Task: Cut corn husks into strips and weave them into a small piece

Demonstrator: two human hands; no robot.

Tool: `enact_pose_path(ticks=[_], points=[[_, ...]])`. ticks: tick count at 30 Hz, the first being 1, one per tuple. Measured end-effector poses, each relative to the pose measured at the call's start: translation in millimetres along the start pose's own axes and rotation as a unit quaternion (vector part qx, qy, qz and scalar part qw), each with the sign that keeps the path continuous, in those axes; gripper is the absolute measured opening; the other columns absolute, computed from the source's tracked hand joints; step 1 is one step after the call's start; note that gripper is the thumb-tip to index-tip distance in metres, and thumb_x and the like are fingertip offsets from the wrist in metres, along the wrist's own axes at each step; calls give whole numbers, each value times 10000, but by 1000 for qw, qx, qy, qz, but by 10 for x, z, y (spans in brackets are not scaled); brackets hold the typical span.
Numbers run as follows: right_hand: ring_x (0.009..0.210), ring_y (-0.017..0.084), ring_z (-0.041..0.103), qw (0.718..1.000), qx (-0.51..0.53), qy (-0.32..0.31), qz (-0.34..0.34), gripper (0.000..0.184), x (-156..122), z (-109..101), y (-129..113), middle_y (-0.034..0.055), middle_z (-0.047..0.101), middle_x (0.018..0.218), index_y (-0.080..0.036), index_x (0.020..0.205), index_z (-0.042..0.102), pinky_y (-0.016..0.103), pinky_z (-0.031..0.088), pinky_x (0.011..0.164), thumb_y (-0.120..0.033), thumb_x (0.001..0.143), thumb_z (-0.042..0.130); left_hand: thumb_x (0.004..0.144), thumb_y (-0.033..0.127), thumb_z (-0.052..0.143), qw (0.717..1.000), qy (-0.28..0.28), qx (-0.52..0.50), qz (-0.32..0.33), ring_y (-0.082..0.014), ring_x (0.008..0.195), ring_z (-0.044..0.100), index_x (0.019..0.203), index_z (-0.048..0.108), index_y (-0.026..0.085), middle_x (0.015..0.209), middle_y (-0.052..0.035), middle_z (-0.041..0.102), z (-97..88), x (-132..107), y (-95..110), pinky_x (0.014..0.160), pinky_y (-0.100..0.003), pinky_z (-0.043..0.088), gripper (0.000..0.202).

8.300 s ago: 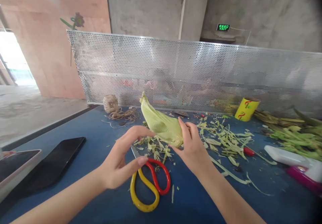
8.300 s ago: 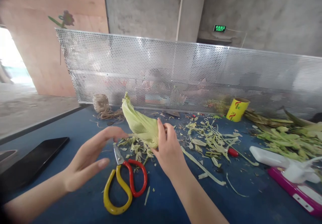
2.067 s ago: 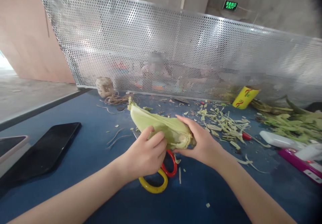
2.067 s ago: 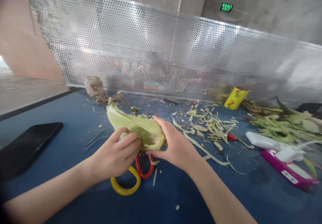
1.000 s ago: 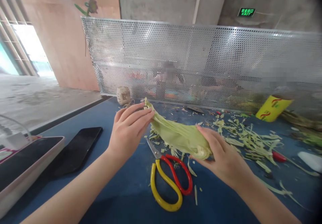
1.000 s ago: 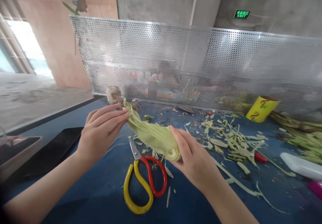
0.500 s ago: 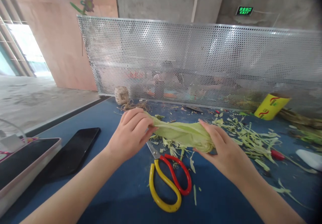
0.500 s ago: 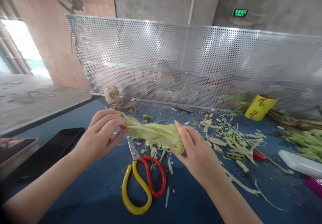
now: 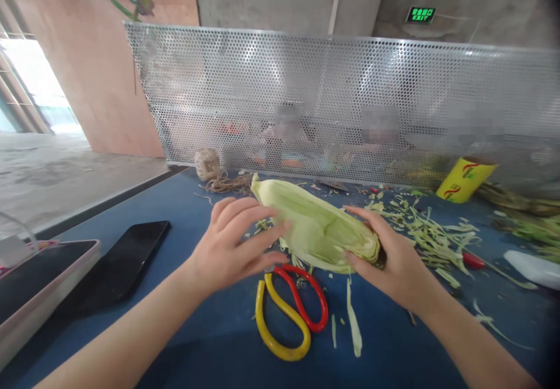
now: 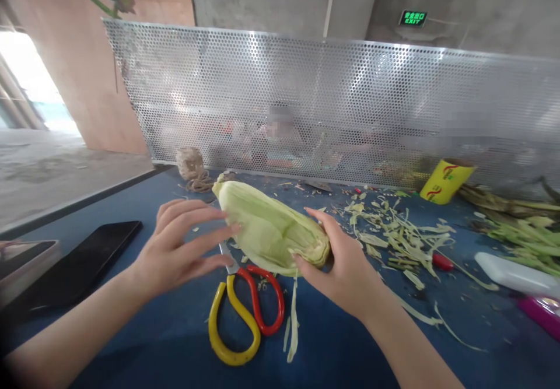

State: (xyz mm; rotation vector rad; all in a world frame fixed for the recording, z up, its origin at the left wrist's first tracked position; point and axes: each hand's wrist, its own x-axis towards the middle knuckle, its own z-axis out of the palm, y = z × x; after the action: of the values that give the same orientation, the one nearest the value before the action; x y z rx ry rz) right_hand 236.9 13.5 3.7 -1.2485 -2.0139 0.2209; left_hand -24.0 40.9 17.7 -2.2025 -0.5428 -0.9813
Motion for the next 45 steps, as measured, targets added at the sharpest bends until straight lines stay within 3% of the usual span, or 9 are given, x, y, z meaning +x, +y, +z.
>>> enact_pose_path(ticks=[2, 6, 13, 21, 30, 36, 40, 45], points=[[755, 191, 622, 1000, 12, -6, -11, 552, -1, 24, 17, 78, 610, 956, -220, 1253, 348, 269, 514, 601, -319, 745, 540, 715, 419, 618, 999, -16, -38, 12, -210, 937, 526, 981, 616, 249, 959, -48, 619, 33, 19, 89, 810, -370, 393, 316], [851, 209, 606, 999, 39, -16, -22, 598, -8, 60, 46, 101, 577, 1048, -222, 1269, 331, 294, 516, 688, -300, 724, 565, 768, 254, 603, 994, -55, -87, 24, -152, 864, 563, 922, 636, 273, 876, -1, 656, 106, 30, 126, 799, -322, 382, 158], [864, 200, 605, 998, 55, -28, -16, 636, -4, 5, 53, 90, 563, 1076, -243, 1278, 315, 284, 516, 703, -263, 703, 588, 818, 177, 532, 968, -138, -209, 28, -142, 972, 539, 1036, 590, 256, 1000, -7, 657, 83, 8, -21, 864, -302, 363, 239], [926, 223, 591, 998, 26, 9, -60, 625, -36, -66, 22, 86, 573, 1084, -234, 1252, 343, 271, 517, 686, -219, 679, 592, 784, 116, 562, 967, -96, -236, 22, -150, 1002, 549, 1039, 572, 173, 993, -30, 672, 15, 15, -27, 859, -280, 448, 261], [876, 223, 603, 996, 75, -16, -37, 606, -30, -65, -15, 97, 593, 1041, -213, 1239, 326, 275, 511, 649, -202, 691, 584, 795, 126, 549, 986, -34, -121, 113, -161, 848, 599, 949, 623, 126, 863, -35, 693, -7, 53, 18, 766, -294, 477, 170], [777, 175, 608, 995, 75, -57, 14, 586, -9, -57, -60, 72, 599, 996, -219, 1250, 301, 283, 495, 666, -221, 719, 549, 844, 73, 421, 984, -52, -89, 143, -171, 812, 614, 916, 623, 86, 815, -72, 693, -35, 80, 76, 741, -296, 491, 215], [769, 166, 598, 994, 74, -73, 29, 578, -7, -56, -83, 69, 598, 991, -219, 1248, 292, 283, 483, 670, -236, 726, 541, 814, 146, 522, 983, -53, -131, 116, -170, 825, 596, 924, 625, 123, 826, -52, 684, -9, 76, 90, 744, -292, 484, 153], [663, 149, 581, 994, 88, -44, 50, 578, -16, -36, -79, 48, 615, 905, -226, 1231, 320, 268, 473, 591, -234, 703, 555, 772, 190, 594, 979, -87, -162, 84, -169, 831, 580, 898, 631, 168, 855, -27, 672, 39, 64, 117, 727, -289, 468, 132]])
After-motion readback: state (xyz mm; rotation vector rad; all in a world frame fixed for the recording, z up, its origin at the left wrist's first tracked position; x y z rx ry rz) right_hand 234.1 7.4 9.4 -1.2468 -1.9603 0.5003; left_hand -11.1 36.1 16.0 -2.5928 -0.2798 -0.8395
